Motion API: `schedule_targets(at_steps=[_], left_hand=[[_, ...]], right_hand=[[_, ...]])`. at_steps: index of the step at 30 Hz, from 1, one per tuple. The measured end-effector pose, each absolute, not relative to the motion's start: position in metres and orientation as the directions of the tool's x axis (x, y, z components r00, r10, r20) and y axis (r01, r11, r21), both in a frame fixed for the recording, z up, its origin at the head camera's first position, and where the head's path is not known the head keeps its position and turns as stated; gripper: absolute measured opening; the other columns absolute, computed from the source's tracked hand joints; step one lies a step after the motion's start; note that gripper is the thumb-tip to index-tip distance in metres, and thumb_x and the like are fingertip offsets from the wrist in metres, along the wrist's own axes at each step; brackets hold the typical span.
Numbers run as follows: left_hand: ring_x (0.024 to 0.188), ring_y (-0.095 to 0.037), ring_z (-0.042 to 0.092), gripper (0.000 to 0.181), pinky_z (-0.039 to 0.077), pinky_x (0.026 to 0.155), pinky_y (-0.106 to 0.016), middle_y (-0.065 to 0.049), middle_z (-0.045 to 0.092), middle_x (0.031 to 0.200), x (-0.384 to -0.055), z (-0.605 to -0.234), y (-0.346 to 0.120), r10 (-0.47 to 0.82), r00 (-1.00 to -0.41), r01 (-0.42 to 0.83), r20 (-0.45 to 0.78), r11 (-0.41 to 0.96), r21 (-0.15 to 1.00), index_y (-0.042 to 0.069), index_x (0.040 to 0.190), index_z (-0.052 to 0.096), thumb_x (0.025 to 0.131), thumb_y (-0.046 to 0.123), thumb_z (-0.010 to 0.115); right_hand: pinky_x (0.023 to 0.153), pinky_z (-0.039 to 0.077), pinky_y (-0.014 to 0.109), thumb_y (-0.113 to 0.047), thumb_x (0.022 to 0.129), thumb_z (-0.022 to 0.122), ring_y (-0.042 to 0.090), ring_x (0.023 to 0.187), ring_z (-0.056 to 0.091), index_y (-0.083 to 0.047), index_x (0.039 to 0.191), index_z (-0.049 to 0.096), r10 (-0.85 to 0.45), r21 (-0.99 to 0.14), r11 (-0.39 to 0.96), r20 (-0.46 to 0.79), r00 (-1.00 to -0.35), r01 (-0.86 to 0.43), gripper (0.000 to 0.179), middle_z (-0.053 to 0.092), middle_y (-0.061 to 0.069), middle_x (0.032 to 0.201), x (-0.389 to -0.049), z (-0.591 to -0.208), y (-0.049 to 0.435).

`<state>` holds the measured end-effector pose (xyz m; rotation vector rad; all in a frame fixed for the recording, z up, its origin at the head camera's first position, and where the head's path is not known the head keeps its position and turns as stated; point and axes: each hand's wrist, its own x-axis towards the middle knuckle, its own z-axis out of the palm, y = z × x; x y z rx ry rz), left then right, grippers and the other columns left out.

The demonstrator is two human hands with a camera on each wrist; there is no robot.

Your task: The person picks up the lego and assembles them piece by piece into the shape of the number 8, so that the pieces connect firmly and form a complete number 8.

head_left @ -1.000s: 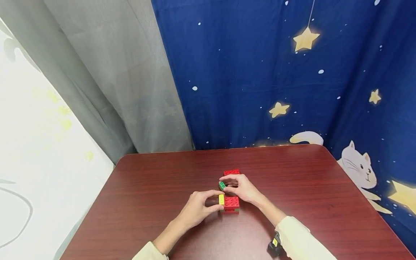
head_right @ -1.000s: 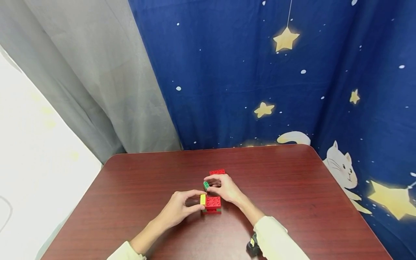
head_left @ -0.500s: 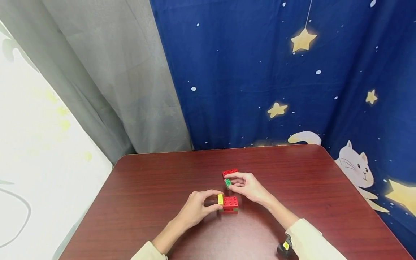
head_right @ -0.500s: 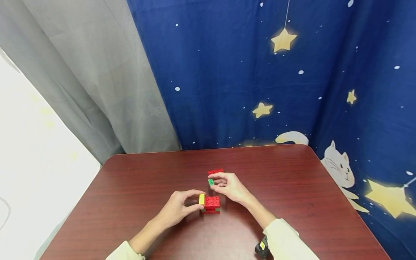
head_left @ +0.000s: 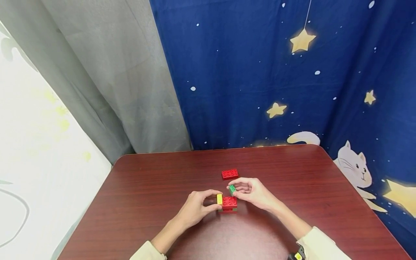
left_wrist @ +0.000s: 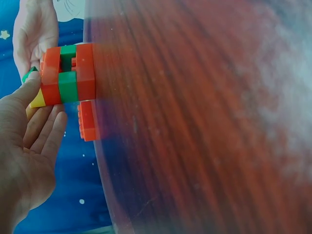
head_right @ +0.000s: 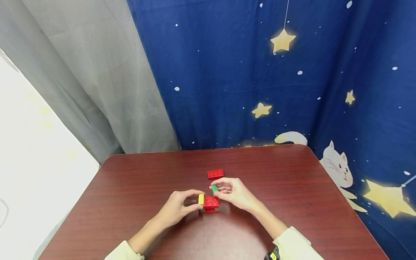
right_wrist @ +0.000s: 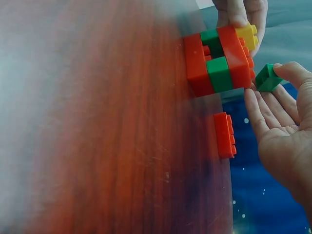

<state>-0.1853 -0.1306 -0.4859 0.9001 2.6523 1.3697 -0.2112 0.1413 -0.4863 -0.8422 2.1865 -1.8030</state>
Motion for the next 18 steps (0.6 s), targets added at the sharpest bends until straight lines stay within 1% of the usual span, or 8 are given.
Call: schedule_targets(at_steps=[3, 6, 11, 18], left_hand=[[0.096, -0.001, 0.074, 0.04, 0.06, 0.086, -0.023, 0.008, 0.079, 0.108, -0.185, -0.486, -0.131, 0.502, -0.833, 0.479, 0.232, 0.445, 0.757, 0.011, 0.126, 0.076, 0.09, 0.025, 0.088], [0.096, -0.001, 0.074, 0.04, 0.06, 0.085, -0.022, 0.008, 0.079, 0.108, -0.185, -0.487, -0.131, 0.502, -0.834, 0.476, 0.231, 0.441, 0.761, 0.011, 0.125, 0.076, 0.09, 0.024, 0.088], [0.097, -0.001, 0.074, 0.04, 0.059, 0.084, -0.022, 0.008, 0.079, 0.109, -0.186, -0.487, -0.131, 0.499, -0.836, 0.471, 0.227, 0.441, 0.764, 0.011, 0.126, 0.076, 0.09, 0.024, 0.088], [0.097, -0.001, 0.074, 0.039, 0.06, 0.085, -0.022, 0.008, 0.079, 0.109, -0.186, -0.488, -0.131, 0.501, -0.834, 0.476, 0.233, 0.438, 0.763, 0.012, 0.125, 0.076, 0.09, 0.024, 0.088]], right_hand=[[0.095, 0.058, 0.026, -0.004, 0.097, 0.077, 0.044, 0.114, 0.071, 0.01, 0.13, 0.066, -0.536, -0.95, 0.092, 0.206, -0.819, -0.299, 0.038, 0.069, 0.032, 0.126, -0.206, -0.486, 0.143], [0.095, 0.058, 0.026, -0.005, 0.096, 0.078, 0.044, 0.115, 0.071, 0.011, 0.13, 0.065, -0.534, -0.953, 0.092, 0.198, -0.822, -0.289, 0.039, 0.07, 0.032, 0.125, -0.202, -0.487, 0.144], [0.095, 0.058, 0.026, -0.004, 0.094, 0.08, 0.034, 0.114, 0.073, 0.01, 0.131, 0.065, -0.529, -0.955, 0.097, 0.189, -0.827, -0.28, 0.041, 0.071, 0.029, 0.126, -0.197, -0.488, 0.146], [0.096, 0.057, 0.026, -0.005, 0.095, 0.08, 0.03, 0.115, 0.073, 0.009, 0.136, 0.064, -0.532, -0.953, 0.094, 0.195, -0.824, -0.287, 0.046, 0.071, 0.028, 0.128, -0.192, -0.492, 0.145]])
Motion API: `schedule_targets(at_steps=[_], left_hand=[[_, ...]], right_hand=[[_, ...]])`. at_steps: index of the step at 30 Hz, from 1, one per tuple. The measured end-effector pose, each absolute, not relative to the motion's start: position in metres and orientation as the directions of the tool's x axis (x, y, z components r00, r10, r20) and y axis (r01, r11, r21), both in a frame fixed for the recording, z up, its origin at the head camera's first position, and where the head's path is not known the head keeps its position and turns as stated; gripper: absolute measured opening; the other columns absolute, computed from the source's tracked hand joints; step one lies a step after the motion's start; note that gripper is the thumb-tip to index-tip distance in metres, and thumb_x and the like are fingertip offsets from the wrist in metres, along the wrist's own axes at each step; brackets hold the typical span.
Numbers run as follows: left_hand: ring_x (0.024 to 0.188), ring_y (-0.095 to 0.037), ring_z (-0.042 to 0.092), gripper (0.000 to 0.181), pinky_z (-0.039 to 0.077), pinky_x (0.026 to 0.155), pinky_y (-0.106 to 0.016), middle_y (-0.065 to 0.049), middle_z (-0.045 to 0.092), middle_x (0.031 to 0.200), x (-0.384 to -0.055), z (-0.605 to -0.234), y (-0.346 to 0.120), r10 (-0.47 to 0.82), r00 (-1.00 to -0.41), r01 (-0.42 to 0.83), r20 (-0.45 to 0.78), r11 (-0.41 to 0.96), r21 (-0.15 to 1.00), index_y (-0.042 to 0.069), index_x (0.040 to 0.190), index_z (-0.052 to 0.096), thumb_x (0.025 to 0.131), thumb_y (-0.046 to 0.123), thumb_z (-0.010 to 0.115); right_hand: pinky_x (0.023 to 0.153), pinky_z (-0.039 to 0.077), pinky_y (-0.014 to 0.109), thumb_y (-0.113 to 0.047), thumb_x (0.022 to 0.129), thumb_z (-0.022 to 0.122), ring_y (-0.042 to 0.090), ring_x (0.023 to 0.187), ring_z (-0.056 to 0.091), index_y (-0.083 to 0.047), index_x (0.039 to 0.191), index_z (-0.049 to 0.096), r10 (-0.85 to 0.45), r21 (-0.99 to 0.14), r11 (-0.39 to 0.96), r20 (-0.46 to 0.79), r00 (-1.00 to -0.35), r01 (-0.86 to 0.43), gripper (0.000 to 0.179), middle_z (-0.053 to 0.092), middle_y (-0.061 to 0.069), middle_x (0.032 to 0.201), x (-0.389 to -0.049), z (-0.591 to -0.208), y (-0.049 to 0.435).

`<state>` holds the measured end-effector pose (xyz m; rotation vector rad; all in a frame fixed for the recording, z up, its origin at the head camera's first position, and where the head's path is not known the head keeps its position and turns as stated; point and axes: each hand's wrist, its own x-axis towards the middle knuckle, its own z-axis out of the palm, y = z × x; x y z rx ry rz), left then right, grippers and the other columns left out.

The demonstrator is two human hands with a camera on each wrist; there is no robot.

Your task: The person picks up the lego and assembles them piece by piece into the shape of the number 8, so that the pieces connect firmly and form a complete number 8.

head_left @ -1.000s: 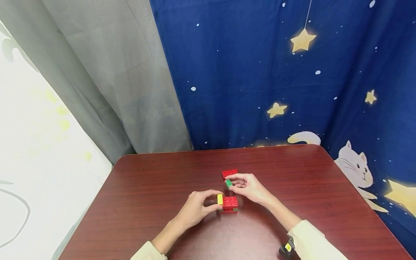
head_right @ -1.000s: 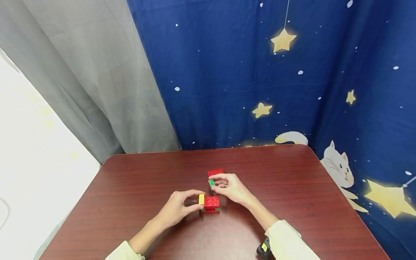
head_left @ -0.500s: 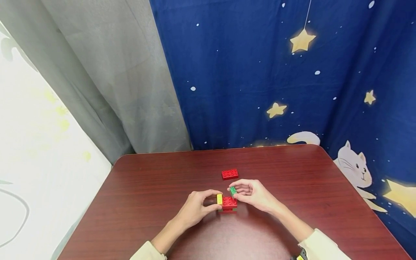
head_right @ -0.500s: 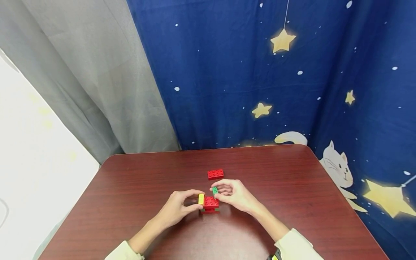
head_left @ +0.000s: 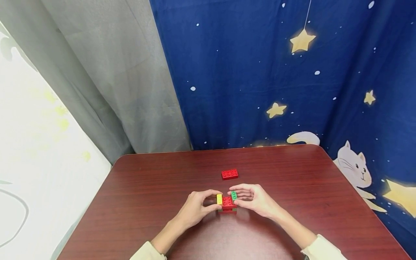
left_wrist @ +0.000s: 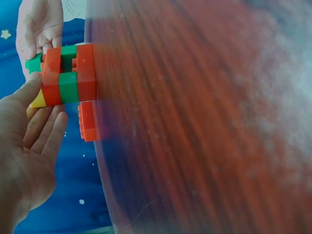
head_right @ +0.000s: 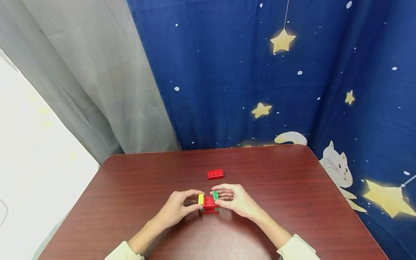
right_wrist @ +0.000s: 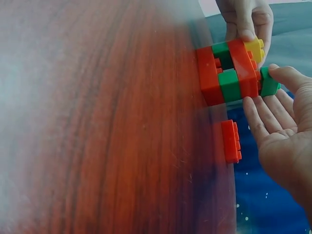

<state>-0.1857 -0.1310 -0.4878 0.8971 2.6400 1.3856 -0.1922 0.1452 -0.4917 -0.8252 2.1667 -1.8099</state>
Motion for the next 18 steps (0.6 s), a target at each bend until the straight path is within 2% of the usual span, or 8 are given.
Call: schedule_targets(at_steps=[10, 18], left_hand=[[0.096, 0.0, 0.074, 0.039, 0.06, 0.084, -0.021, 0.007, 0.079, 0.109, -0.1858, -0.4889, -0.1311, 0.505, -0.827, 0.487, 0.246, 0.426, 0.762, 0.01, 0.125, 0.076, 0.09, 0.023, 0.087], [0.095, -0.001, 0.074, 0.039, 0.06, 0.084, -0.021, 0.006, 0.079, 0.109, -0.1861, -0.4901, -0.1321, 0.506, -0.826, 0.492, 0.25, 0.429, 0.758, 0.01, 0.125, 0.076, 0.091, 0.022, 0.087]], right_hand=[[0.094, 0.059, 0.027, -0.01, 0.095, 0.081, 0.022, 0.111, 0.075, -0.001, 0.131, 0.072, -0.495, -0.937, 0.136, 0.216, -0.842, -0.32, 0.038, 0.077, 0.014, 0.122, -0.1863, -0.4951, 0.1447], [0.093, 0.059, 0.028, -0.01, 0.095, 0.081, 0.026, 0.109, 0.076, -0.002, 0.13, 0.073, -0.473, -0.93, 0.123, 0.252, -0.844, -0.347, 0.036, 0.077, 0.014, 0.122, -0.1821, -0.4988, 0.142]])
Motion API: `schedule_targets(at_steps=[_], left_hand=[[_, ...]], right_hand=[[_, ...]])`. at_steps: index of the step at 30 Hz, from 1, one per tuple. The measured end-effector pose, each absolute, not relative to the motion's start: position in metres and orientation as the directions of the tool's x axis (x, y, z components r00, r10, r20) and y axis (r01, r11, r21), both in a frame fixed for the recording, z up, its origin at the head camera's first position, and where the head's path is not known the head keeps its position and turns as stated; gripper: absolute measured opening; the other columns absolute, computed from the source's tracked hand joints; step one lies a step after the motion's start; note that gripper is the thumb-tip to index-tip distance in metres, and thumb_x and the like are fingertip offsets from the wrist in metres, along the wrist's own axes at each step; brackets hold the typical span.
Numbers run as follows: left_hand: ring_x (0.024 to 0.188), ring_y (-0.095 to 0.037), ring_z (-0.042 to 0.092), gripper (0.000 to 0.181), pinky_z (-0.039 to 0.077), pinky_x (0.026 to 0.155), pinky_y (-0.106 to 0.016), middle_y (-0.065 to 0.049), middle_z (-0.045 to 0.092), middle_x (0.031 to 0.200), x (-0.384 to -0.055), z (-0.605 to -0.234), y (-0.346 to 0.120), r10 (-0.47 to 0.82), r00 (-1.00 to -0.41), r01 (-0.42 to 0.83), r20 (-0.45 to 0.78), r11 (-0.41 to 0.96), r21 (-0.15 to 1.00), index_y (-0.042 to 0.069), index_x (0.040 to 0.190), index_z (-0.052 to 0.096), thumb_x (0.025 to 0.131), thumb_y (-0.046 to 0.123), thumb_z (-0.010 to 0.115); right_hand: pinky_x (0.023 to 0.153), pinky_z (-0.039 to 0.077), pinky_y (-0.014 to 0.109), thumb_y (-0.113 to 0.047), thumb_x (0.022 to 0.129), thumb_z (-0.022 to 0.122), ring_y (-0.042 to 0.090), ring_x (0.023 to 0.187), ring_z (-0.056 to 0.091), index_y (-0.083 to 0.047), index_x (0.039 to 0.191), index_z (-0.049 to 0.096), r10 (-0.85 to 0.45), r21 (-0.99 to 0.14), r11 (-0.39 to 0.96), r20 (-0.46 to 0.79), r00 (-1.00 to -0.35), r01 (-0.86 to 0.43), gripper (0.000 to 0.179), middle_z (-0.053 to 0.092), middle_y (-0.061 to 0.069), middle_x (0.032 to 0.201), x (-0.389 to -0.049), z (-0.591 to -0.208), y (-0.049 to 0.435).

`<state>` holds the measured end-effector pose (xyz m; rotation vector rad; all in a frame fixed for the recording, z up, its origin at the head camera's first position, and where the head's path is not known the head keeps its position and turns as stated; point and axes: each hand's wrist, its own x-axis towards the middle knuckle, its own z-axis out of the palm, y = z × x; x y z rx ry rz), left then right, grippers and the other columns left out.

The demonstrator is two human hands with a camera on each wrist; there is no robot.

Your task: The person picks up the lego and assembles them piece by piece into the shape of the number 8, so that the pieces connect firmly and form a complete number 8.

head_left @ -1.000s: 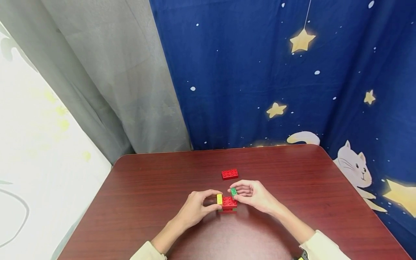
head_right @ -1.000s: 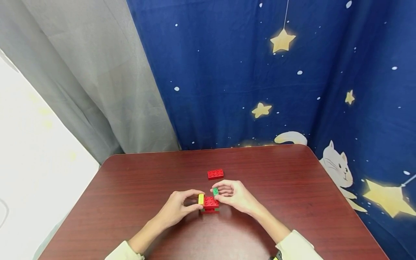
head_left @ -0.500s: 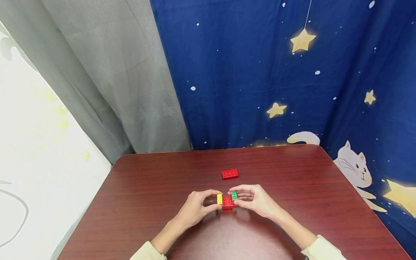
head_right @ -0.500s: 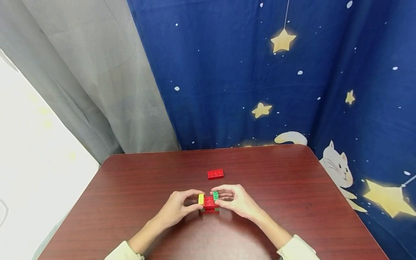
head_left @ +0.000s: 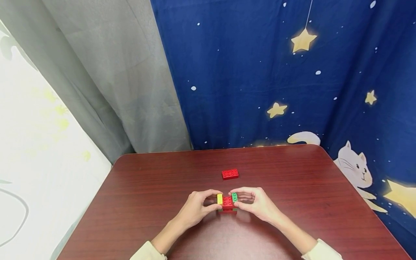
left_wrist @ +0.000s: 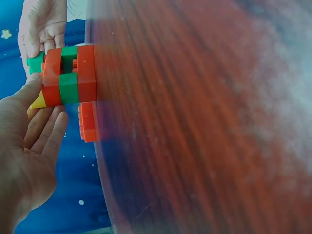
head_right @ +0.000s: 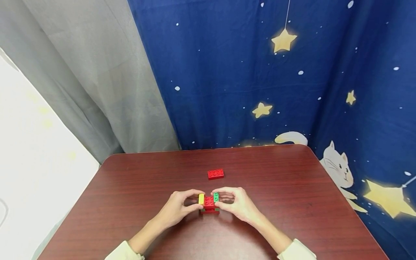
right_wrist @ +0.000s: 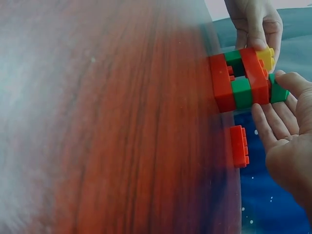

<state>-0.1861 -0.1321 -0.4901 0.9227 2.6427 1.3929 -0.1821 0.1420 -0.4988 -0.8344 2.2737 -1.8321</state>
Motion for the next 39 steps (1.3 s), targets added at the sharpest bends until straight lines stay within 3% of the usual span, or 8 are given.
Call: schedule_targets(at_steps=[19, 24, 32, 39], left_hand=[[0.096, -0.001, 0.074, 0.038, 0.06, 0.084, -0.023, 0.007, 0.078, 0.112, -0.185, -0.49, -0.131, 0.501, -0.829, 0.493, 0.249, 0.445, 0.748, 0.011, 0.125, 0.076, 0.092, 0.025, 0.086], [0.096, -0.001, 0.074, 0.039, 0.06, 0.085, -0.023, 0.008, 0.078, 0.112, -0.185, -0.49, -0.131, 0.499, -0.831, 0.49, 0.247, 0.445, 0.75, 0.012, 0.126, 0.075, 0.092, 0.025, 0.086], [0.101, -0.003, 0.074, 0.046, 0.061, 0.09, -0.03, 0.005, 0.078, 0.117, -0.185, -0.489, -0.133, 0.514, -0.813, 0.529, 0.275, 0.454, 0.717, 0.012, 0.133, 0.071, 0.092, 0.023, 0.087], [0.106, -0.008, 0.074, 0.05, 0.061, 0.093, -0.035, 0.006, 0.076, 0.121, -0.184, -0.488, -0.136, 0.505, -0.811, 0.543, 0.295, 0.464, 0.7, 0.014, 0.136, 0.069, 0.091, 0.029, 0.087]], right_hand=[[0.093, 0.061, 0.04, -0.011, 0.094, 0.084, 0.026, 0.105, 0.076, -0.006, 0.13, 0.072, -0.448, -0.91, 0.141, 0.292, -0.845, -0.389, 0.038, 0.078, 0.009, 0.116, -0.181, -0.507, 0.14], [0.092, 0.062, 0.039, -0.01, 0.094, 0.083, 0.025, 0.104, 0.076, -0.001, 0.132, 0.07, -0.446, -0.913, 0.137, 0.288, -0.847, -0.383, 0.041, 0.078, 0.011, 0.116, -0.18, -0.51, 0.139], [0.092, 0.061, 0.033, -0.007, 0.093, 0.083, 0.024, 0.104, 0.076, 0.006, 0.133, 0.067, -0.454, -0.917, 0.134, 0.281, -0.846, -0.376, 0.045, 0.076, 0.014, 0.121, -0.181, -0.513, 0.139], [0.099, 0.058, 0.043, -0.009, 0.093, 0.083, 0.027, 0.116, 0.072, 0.004, 0.14, 0.063, -0.444, -0.913, 0.134, 0.291, -0.847, -0.384, 0.053, 0.07, 0.02, 0.134, -0.181, -0.51, 0.141]])
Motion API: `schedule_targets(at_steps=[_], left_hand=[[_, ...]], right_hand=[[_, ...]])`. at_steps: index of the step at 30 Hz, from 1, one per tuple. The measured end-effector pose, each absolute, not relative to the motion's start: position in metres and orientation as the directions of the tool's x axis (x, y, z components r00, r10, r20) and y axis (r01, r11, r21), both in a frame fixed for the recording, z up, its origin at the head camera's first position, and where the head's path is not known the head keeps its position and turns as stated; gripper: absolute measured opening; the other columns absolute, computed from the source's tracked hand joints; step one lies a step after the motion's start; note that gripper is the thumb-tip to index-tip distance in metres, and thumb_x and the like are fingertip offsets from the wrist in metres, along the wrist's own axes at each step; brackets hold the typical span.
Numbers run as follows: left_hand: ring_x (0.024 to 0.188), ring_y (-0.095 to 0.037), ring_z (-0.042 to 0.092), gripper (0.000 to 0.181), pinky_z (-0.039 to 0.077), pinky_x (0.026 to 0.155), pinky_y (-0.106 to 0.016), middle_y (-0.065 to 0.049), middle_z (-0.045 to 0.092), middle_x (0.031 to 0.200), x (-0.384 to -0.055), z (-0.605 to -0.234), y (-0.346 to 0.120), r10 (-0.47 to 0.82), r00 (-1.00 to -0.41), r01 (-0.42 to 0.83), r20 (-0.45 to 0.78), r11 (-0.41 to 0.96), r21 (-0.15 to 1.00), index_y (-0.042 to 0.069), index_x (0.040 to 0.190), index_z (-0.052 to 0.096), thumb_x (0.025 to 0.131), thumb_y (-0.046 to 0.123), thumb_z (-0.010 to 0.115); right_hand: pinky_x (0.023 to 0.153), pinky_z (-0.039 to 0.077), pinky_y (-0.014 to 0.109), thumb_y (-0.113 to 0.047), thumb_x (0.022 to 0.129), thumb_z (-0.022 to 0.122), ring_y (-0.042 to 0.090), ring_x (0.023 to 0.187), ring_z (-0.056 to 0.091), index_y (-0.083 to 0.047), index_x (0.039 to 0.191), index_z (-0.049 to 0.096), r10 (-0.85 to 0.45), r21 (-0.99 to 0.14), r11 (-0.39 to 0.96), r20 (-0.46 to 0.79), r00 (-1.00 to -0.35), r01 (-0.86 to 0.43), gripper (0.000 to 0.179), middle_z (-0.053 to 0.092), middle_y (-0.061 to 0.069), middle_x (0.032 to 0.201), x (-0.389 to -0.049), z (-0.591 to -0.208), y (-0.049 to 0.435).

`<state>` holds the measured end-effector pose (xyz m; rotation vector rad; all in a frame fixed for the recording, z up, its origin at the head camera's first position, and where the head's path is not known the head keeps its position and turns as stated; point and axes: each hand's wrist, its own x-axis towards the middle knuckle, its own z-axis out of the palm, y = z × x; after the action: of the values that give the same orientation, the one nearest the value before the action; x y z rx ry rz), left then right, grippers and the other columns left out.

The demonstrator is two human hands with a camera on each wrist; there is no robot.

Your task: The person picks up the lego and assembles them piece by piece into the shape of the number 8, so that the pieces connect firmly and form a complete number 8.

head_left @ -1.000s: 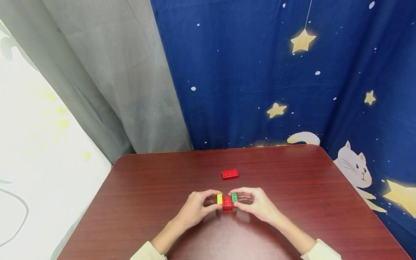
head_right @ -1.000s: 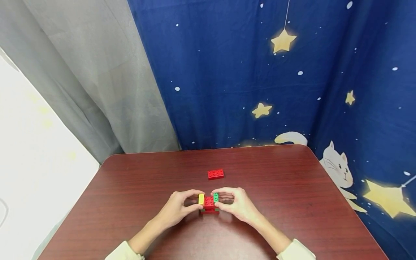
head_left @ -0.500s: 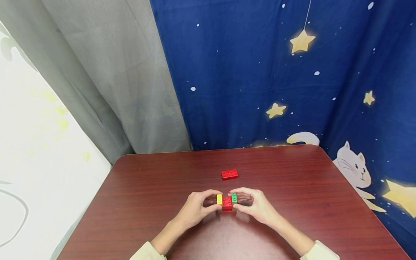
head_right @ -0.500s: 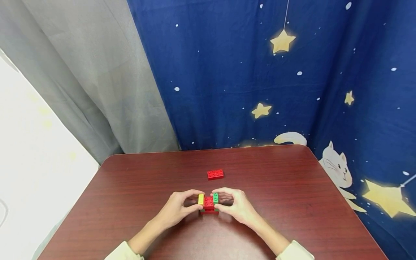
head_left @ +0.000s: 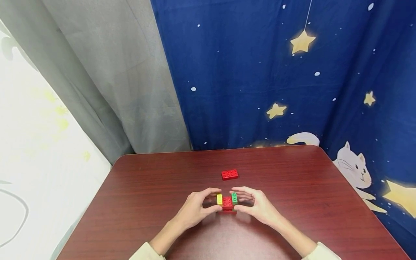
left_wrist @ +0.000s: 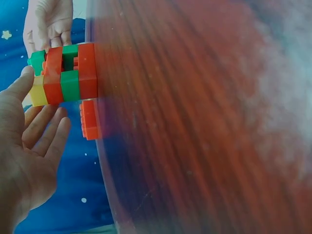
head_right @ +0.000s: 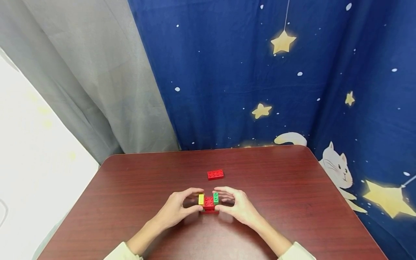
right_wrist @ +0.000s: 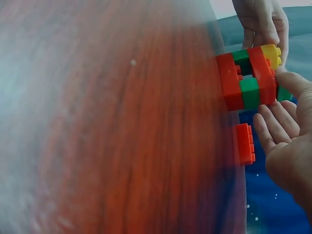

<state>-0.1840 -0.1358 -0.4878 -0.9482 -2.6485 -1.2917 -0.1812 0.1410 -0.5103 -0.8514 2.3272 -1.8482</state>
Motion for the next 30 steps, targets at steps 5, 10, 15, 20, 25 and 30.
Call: schedule_targets(at_steps=[5, 10, 15, 20, 25, 30], left_hand=[[0.11, -0.005, 0.072, 0.048, 0.06, 0.096, -0.036, 0.01, 0.074, 0.127, -0.1814, -0.4866, -0.1359, 0.475, -0.82, 0.547, 0.318, 0.491, 0.678, 0.018, 0.135, 0.072, 0.092, 0.033, 0.086], [0.107, -0.004, 0.072, 0.045, 0.06, 0.092, -0.034, 0.014, 0.076, 0.121, -0.1798, -0.4884, -0.1338, 0.468, -0.821, 0.554, 0.327, 0.517, 0.652, 0.017, 0.131, 0.076, 0.091, 0.033, 0.086], [0.1, -0.003, 0.072, 0.041, 0.06, 0.086, -0.03, 0.012, 0.078, 0.113, -0.1796, -0.4888, -0.132, 0.468, -0.826, 0.542, 0.315, 0.507, 0.67, 0.017, 0.128, 0.077, 0.092, 0.032, 0.086], [0.097, -0.004, 0.073, 0.039, 0.06, 0.084, -0.029, 0.011, 0.079, 0.11, -0.1793, -0.4883, -0.1312, 0.463, -0.83, 0.534, 0.311, 0.501, 0.681, 0.016, 0.127, 0.078, 0.092, 0.032, 0.086], [0.096, -0.003, 0.074, 0.039, 0.061, 0.084, -0.029, 0.009, 0.079, 0.109, -0.1793, -0.4896, -0.1308, 0.462, -0.83, 0.533, 0.314, 0.486, 0.693, 0.014, 0.126, 0.078, 0.091, 0.031, 0.086], [0.096, -0.002, 0.073, 0.039, 0.061, 0.083, -0.027, 0.01, 0.079, 0.111, -0.179, -0.4903, -0.1306, 0.453, -0.836, 0.524, 0.311, 0.488, 0.698, 0.014, 0.126, 0.078, 0.091, 0.03, 0.086]], right_hand=[[0.1, 0.058, 0.043, -0.015, 0.097, 0.08, 0.026, 0.117, 0.072, -0.005, 0.14, 0.067, -0.416, -0.906, 0.165, 0.295, -0.86, -0.39, 0.046, 0.072, 0.013, 0.135, -0.1774, -0.5057, 0.1397], [0.098, 0.059, 0.036, -0.017, 0.098, 0.079, 0.025, 0.114, 0.074, -0.003, 0.136, 0.071, -0.404, -0.909, 0.191, 0.27, -0.874, -0.369, 0.042, 0.074, 0.012, 0.131, -0.1748, -0.5043, 0.1369], [0.093, 0.058, 0.025, -0.018, 0.098, 0.08, 0.023, 0.11, 0.075, -0.006, 0.131, 0.074, -0.392, -0.902, 0.205, 0.279, -0.877, -0.379, 0.036, 0.077, 0.006, 0.125, -0.1746, -0.5052, 0.1366], [0.092, 0.058, 0.025, -0.018, 0.096, 0.081, 0.022, 0.108, 0.076, -0.007, 0.129, 0.075, -0.392, -0.899, 0.193, 0.295, -0.871, -0.392, 0.035, 0.077, 0.006, 0.122, -0.1745, -0.505, 0.1363], [0.092, 0.058, 0.025, -0.019, 0.095, 0.083, 0.022, 0.107, 0.076, -0.008, 0.128, 0.076, -0.39, -0.9, 0.194, 0.293, -0.873, -0.39, 0.036, 0.078, 0.005, 0.121, -0.174, -0.506, 0.1365], [0.091, 0.059, 0.025, -0.017, 0.095, 0.083, 0.023, 0.107, 0.076, -0.008, 0.127, 0.076, -0.394, -0.902, 0.186, 0.294, -0.871, -0.389, 0.035, 0.078, 0.006, 0.12, -0.1741, -0.5073, 0.1365]])
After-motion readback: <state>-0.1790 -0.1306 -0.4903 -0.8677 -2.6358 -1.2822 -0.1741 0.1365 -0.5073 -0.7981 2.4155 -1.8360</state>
